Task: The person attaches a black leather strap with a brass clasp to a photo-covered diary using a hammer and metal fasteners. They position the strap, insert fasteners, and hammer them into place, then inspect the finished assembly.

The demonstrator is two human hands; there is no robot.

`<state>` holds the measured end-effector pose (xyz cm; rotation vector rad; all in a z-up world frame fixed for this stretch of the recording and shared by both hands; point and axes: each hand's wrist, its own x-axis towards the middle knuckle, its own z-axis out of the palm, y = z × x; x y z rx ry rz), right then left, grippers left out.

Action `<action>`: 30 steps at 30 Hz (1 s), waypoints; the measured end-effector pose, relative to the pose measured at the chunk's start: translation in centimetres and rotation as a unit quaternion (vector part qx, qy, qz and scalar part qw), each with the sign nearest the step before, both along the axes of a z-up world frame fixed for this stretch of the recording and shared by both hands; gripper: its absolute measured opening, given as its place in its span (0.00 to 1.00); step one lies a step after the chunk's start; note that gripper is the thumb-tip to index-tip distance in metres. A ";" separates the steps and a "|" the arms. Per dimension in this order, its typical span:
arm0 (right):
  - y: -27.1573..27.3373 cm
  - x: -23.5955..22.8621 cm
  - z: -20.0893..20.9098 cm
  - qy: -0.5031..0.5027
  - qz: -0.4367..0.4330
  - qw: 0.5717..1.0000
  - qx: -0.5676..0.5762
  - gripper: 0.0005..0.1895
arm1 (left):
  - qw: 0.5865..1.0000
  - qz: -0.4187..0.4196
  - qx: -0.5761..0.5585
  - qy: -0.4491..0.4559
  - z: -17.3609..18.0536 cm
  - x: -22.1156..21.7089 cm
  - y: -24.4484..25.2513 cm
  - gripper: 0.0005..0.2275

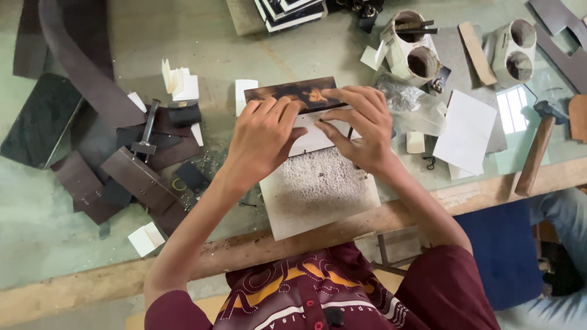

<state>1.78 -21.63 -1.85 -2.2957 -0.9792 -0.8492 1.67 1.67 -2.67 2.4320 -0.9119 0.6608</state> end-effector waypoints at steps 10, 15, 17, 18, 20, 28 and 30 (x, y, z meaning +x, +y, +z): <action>2.3 0.2 -0.6 0.035 -0.010 0.999 0.021 0.11 | 1.000 -0.006 -0.005 0.002 -0.2 -0.1 0.0 0.17; 2.5 0.3 -1.1 0.035 -0.020 0.999 0.025 0.10 | 0.999 0.016 0.032 0.003 -0.3 -0.2 -0.2 0.18; 2.4 0.2 -1.2 0.036 -0.026 0.999 0.021 0.09 | 0.999 0.015 0.030 0.008 -0.3 -0.2 -0.2 0.17; 2.3 0.2 -1.3 0.040 -0.027 0.999 0.023 0.09 | 0.999 0.014 0.028 0.009 -0.4 -0.2 -0.2 0.17; 2.2 0.2 -1.3 0.048 -0.027 0.998 0.028 0.09 | 0.999 0.013 0.027 0.013 -0.4 -0.2 -0.2 0.17; 2.3 0.0 -1.1 0.059 -0.033 0.997 0.039 0.09 | 1.000 0.006 0.014 0.016 -0.3 -0.3 -0.2 0.17; 2.4 -0.1 -0.9 0.061 -0.035 0.997 0.036 0.09 | 0.999 0.008 0.025 0.019 -0.3 -0.4 -0.1 0.19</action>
